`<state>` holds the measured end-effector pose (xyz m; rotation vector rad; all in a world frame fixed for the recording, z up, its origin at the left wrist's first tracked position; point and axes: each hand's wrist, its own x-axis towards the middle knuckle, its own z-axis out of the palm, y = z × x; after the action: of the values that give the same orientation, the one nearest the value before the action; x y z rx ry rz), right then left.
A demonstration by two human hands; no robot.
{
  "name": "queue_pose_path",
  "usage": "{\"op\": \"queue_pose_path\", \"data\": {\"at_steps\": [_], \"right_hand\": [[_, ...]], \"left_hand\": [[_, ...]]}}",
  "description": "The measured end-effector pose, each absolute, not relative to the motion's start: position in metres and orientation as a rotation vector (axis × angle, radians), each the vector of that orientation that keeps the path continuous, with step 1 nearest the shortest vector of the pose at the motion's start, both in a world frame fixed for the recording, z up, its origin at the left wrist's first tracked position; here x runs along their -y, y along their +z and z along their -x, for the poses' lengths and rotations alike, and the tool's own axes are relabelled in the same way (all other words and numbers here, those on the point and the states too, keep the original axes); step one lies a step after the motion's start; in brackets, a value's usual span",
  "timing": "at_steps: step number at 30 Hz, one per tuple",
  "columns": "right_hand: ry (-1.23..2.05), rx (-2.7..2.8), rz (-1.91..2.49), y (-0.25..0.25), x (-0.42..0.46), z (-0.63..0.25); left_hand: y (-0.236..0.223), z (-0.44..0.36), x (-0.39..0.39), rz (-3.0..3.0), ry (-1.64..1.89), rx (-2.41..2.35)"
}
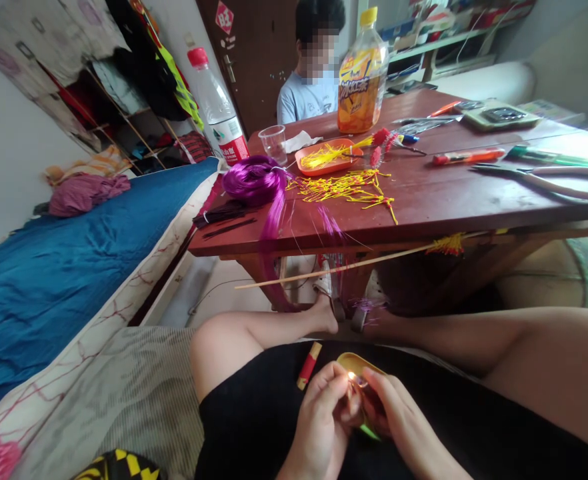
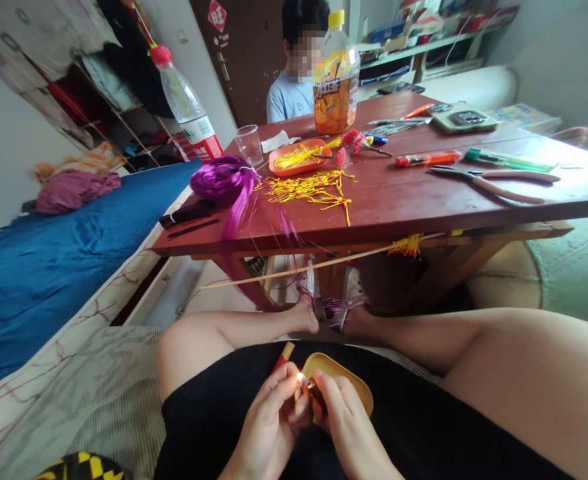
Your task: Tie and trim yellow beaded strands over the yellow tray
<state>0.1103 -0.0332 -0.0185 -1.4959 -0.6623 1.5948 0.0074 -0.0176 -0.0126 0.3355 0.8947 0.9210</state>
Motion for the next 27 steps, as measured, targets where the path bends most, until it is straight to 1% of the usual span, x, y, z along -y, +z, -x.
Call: {"op": "queue_pose_path", "data": {"at_steps": [3,9,15,27], "right_hand": [[1.641,0.664,1.473,-0.0135,0.0314,-0.1099],[1.609,0.619,1.441,-0.0127,0.0316,-0.1091],[1.647,0.578,1.384,-0.0093,0.0314,-0.1087],[1.646,0.626,1.353,-0.0096,0.0311,-0.109]], "left_hand": [[-0.0124,-0.0076,0.0172,-0.327,0.919,-0.886],[-0.0143,-0.0084,0.0174,-0.311,0.931,-0.868],[-0.0177,-0.0072,0.0183,-0.337,0.929,-0.823],[-0.0187,-0.0086,0.0169,-0.326,0.932,-0.804]]}}
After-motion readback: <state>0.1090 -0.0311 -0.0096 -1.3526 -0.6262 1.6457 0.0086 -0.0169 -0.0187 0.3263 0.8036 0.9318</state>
